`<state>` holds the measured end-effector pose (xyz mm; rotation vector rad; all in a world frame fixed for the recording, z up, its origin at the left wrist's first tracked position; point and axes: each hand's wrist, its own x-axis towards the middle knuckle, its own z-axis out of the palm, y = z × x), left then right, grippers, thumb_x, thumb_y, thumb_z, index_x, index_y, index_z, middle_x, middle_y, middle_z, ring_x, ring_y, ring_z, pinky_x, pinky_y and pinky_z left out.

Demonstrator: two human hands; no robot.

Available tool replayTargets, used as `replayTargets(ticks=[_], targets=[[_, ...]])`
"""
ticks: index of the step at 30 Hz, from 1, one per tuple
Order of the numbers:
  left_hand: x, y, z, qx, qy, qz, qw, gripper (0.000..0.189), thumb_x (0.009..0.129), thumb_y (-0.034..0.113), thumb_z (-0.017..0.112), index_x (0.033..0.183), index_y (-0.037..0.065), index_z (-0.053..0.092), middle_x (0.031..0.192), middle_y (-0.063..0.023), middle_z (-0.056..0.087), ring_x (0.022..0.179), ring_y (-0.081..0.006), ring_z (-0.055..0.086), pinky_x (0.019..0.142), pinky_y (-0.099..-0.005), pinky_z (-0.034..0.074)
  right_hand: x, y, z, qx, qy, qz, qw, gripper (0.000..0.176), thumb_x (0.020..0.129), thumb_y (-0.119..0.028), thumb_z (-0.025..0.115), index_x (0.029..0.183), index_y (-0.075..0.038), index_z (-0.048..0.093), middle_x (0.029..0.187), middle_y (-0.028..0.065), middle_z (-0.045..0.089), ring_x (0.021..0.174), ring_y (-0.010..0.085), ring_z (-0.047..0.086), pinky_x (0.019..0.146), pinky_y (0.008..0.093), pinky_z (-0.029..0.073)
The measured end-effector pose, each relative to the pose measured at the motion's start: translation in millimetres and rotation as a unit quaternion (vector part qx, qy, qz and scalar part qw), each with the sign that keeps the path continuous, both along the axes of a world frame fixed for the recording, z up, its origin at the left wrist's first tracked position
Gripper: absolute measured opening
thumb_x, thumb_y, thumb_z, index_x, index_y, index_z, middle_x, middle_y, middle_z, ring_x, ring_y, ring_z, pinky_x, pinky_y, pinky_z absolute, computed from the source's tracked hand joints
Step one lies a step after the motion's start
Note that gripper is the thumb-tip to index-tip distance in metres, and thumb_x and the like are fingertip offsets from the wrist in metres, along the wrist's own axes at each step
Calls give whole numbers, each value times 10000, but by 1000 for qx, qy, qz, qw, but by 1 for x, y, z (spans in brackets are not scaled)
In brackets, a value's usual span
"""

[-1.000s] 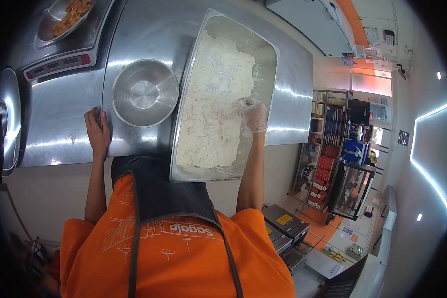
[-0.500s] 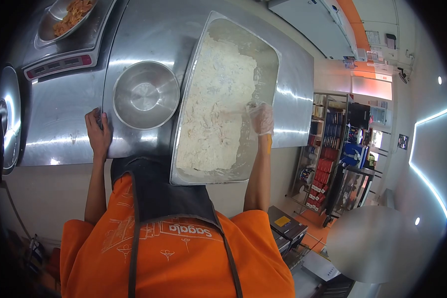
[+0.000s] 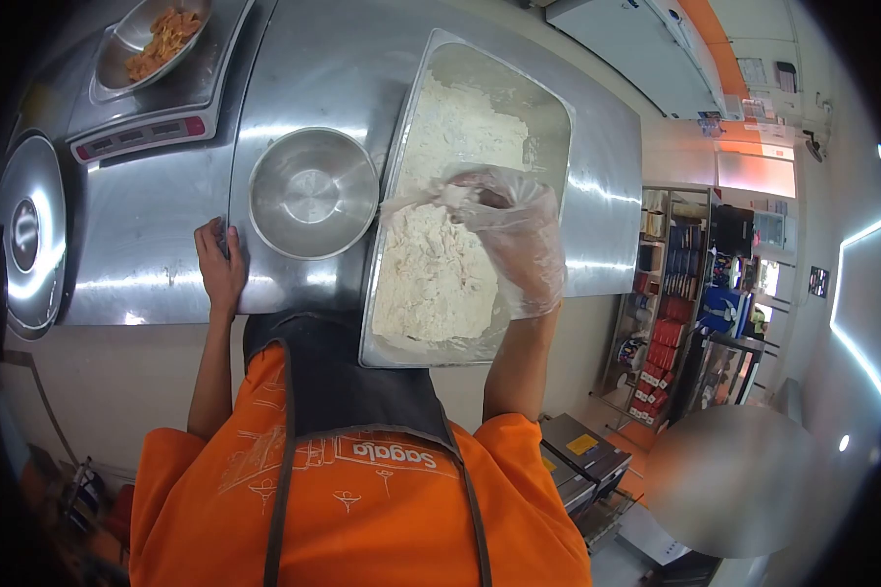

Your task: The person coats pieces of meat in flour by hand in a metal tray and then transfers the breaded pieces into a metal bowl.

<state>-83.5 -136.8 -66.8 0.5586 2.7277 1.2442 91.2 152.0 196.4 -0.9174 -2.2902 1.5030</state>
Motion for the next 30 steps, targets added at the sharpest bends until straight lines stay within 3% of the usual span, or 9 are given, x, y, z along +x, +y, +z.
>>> replayTargets(ticks=[5,9,11,14,16,18,20,24,30], targets=[[0,-1,-5,6,28,-10,1000,359,984,239,542,1190,-55,529,1134,-224,520,1037,-386,574,875,-440,473,-47,-39,17,-12,-24,8,1000,208,794,-84,750,979,0,704,847,73,694,675,114,624,603,224,504],[8,-1,-12,71,-38,0,997,390,998,240,513,1216,-82,497,1164,-256,517,1083,-395,523,966,-455,401,-53,-37,-70,373,96,174,906,272,841,-137,622,1104,-67,645,995,136,691,868,299,650,794,400,521],[6,-1,-14,25,16,-23,999,421,1015,271,477,1216,-98,491,1151,-266,513,1074,-396,523,969,-458,405,-67,-45,-126,363,-70,155,916,256,761,-50,597,1011,-48,651,922,193,652,854,371,637,786,474,501],[4,4,-17,69,16,-18,997,412,1033,274,453,1191,-103,495,1129,-260,511,995,-412,547,879,-474,457,-34,-25,-68,326,-23,95,940,194,778,-71,596,963,-29,637,893,192,645,843,375,636,774,479,500],[8,6,6,76,34,-26,996,407,1034,275,453,1176,-104,499,1114,-261,510,983,-414,548,865,-479,460,-3,4,-86,285,54,-114,950,174,793,-84,595,952,-26,634,855,187,629,834,370,634,777,465,505],[17,5,25,8,20,-40,999,438,1042,307,430,1203,-96,490,1135,-244,506,1032,-395,568,883,-464,466,28,35,-138,344,-53,-190,918,214,774,-97,613,979,-45,645,915,191,632,840,376,637,790,452,521],[18,2,21,18,26,-47,998,437,1042,305,429,1197,-99,489,1132,-245,505,1025,-394,568,882,-465,464,57,44,-200,407,-233,-107,876,238,748,-120,645,977,-55,644,996,189,637,855,370,648,796,452,532],[15,3,18,33,38,-52,997,423,1044,286,428,1175,-112,486,1107,-248,496,1009,-396,566,866,-466,464,83,32,-286,447,-312,112,831,226,768,-142,634,958,-20,636,1002,173,643,877,338,668,773,442,541],[15,3,16,30,10,-53,998,425,1045,288,430,1176,-113,486,1098,-250,490,1001,-405,569,839,-460,480,86,39,-312,391,-261,68,880,114,795,-92,561,811,-5,633,864,185,643,889,326,649,779,409,523]])
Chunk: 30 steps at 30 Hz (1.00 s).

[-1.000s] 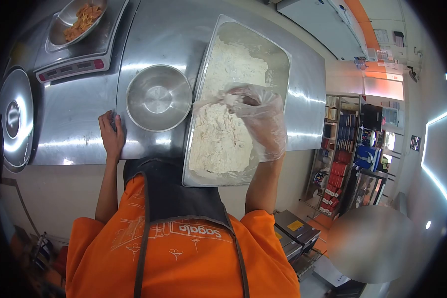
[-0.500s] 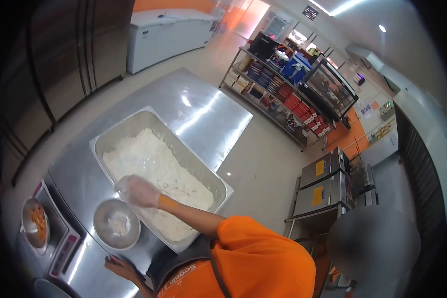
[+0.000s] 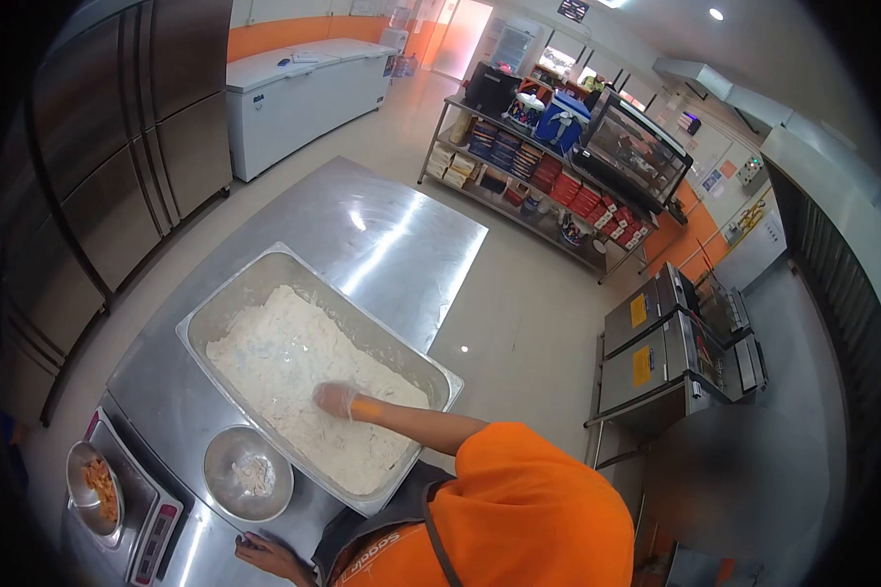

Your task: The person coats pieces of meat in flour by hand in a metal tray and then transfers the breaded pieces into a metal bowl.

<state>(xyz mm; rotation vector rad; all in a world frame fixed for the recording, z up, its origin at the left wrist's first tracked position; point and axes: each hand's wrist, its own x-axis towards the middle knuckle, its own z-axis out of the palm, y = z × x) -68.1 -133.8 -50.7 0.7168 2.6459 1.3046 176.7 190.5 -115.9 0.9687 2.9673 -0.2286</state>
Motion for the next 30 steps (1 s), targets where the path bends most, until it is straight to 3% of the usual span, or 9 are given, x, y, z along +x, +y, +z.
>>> replayTargets(ticks=[3,5,7,10,16,19,25,28,30], targets=[[0,0,-3,-9,21,3,1000,431,1045,299,426,1184,-104,489,1105,-250,493,996,-405,573,840,-464,480,4,10,46,-18,31,-47,998,134,795,-80,572,815,13,667,871,187,689,849,319,683,755,412,547],[-1,0,-6,-7,23,9,1000,442,1046,313,421,1188,-99,494,1114,-248,494,991,-402,575,843,-466,482,6,11,74,-13,-17,-52,998,150,801,-89,573,817,16,678,882,191,695,857,315,689,760,402,546],[1,1,-1,-14,21,5,1000,445,1046,317,419,1188,-99,495,1116,-246,494,989,-400,576,843,-463,484,8,8,93,-95,-177,-12,980,158,815,-97,571,823,10,686,896,179,704,876,306,696,773,388,548],[0,1,-2,-17,21,4,1000,449,1046,320,418,1186,-98,498,1119,-243,494,988,-396,578,843,-460,486,4,-8,72,-57,-114,-62,990,169,829,-104,568,818,0,702,912,178,710,896,303,697,776,377,549],[3,3,4,-32,22,12,999,446,1044,320,421,1188,-95,497,1119,-238,494,998,-388,577,847,-453,485,2,-19,65,-15,-62,-55,996,183,840,-96,553,850,-16,716,893,192,712,859,304,705,726,383,560],[1,2,2,-32,25,16,999,442,1045,317,418,1187,-95,493,1120,-235,494,1005,-385,577,850,-449,487,5,-21,87,-69,-158,-56,983,173,835,-97,551,856,-20,704,863,175,710,843,303,707,695,401,562],[2,2,3,-23,22,4,999,427,1045,297,422,1176,-104,489,1114,-235,494,1007,-378,579,850,-440,494,6,-40,51,-16,-75,-103,992,169,823,-90,548,837,-14,699,849,176,705,816,316,701,681,431,557],[0,1,-1,-16,27,6,999,420,1044,289,427,1174,-107,488,1108,-235,493,1001,-377,580,849,-439,495,13,-27,64,-26,-29,-86,996,156,813,-86,554,829,-12,691,837,191,692,812,338,690,705,444,552],[-1,2,-3,-22,28,9,999,418,1044,286,428,1174,-107,488,1107,-233,492,998,-376,580,850,-440,495,12,-20,110,-32,-4,-89,995,149,807,-89,562,829,-9,686,835,197,686,820,348,685,723,444,549]])
